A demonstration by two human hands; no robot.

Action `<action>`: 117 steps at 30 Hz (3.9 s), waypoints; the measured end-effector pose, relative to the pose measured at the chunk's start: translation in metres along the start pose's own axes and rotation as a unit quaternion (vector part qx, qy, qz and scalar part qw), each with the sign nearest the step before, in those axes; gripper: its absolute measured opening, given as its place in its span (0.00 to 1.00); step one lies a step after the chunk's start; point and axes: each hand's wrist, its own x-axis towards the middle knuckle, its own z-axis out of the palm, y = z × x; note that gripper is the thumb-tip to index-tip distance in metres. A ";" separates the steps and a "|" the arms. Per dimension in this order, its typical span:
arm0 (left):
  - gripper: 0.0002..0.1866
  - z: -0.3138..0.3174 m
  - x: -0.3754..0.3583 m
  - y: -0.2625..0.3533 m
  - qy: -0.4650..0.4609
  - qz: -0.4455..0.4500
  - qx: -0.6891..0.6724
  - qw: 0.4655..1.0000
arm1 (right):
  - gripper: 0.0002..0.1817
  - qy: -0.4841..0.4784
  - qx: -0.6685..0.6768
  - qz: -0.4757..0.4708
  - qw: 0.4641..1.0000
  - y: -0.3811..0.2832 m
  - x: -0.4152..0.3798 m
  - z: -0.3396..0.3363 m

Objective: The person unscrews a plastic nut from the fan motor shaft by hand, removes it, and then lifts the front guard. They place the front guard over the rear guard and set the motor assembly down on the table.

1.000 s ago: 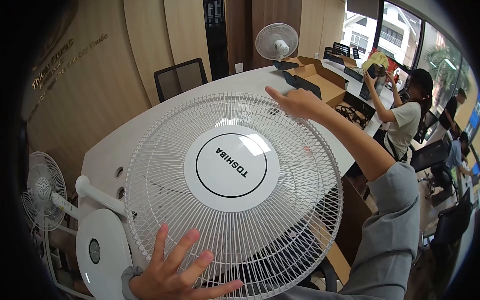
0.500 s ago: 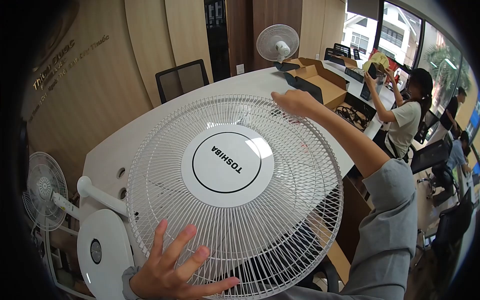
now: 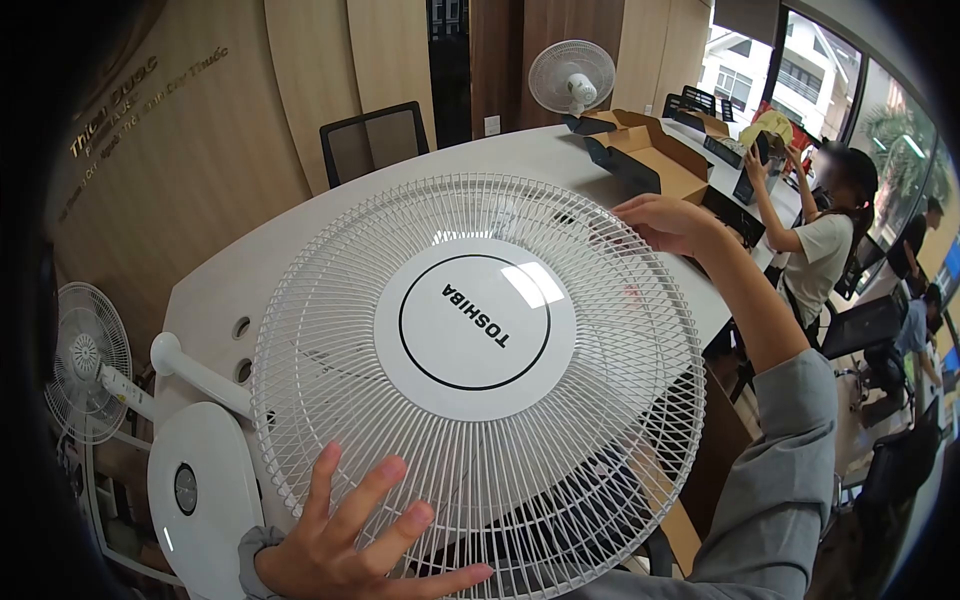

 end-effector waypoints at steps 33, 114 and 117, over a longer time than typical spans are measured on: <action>0.33 0.003 0.000 -0.010 0.076 0.033 0.044 0.996 | 0.49 0.220 -0.105 -0.045 0.969 0.005 -0.022 0.048; 0.27 0.095 -0.148 -0.269 0.472 -0.451 -0.645 0.397 | 0.75 0.159 -0.252 -0.283 0.912 0.127 0.039 0.327; 0.27 0.097 -0.151 -0.287 0.483 -0.448 -0.641 0.394 | 0.73 0.162 -0.260 -0.297 0.905 0.126 0.041 0.333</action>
